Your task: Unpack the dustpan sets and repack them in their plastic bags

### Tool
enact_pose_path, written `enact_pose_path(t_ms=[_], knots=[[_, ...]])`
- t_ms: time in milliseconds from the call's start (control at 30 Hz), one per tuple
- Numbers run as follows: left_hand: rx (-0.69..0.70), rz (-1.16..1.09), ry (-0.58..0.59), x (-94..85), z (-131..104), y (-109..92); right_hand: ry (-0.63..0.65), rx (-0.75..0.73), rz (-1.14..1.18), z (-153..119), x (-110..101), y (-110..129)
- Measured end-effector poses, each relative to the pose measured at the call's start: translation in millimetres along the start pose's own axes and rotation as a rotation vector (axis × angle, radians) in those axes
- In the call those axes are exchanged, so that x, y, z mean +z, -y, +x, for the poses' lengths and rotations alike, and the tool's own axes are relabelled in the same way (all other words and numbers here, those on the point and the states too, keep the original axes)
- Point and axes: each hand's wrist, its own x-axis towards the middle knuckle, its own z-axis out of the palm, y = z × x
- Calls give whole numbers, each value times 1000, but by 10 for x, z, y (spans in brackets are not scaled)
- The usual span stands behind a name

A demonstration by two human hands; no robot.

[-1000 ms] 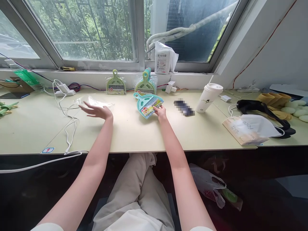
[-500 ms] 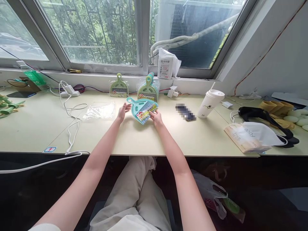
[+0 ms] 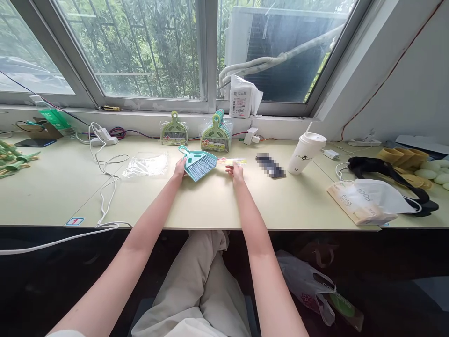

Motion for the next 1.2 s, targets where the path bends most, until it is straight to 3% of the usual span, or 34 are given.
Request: enact_pose_path(t_ms=[100,233,333,433,500,567,667,767,833,933,1000,1067,1200], knots=[[11,25,65,52,-46,17,-145,-6,-42,47,-67,67],[76,65,180,194,-127,51,-193,4,-123,-29,32,108],[147,94,243,317,-215,108,-107,-160,-351,-201,223,99],[271,211,282,415,-319,183,55,-499,-887,-375,378,81],[354,333,294,456,-376,209,81,-585,-1115,-437,423,74],[411,399,328,477,-402,196,57,-567,-1152,-450,431,84],[458,437,383,452,-364,111,38,-530,-987,-432,428,152],[402,669,229,305,-239,4,34,-478,-730,-427,413,296],[316,843,107,132,-131,-50,-23,-497,-703,-426,367,409],[220,941,58,-142,-13,-101,-133,-573,-1009,-408,229,516],[180,1017,41,-255,3,-131,-125,-487,-1332,-386,118,511],[173,1084,8,-289,-22,-158,-77,-299,-1601,-358,26,456],[170,1167,-105,-251,-81,-186,-127,-196,-1717,-303,-63,360]])
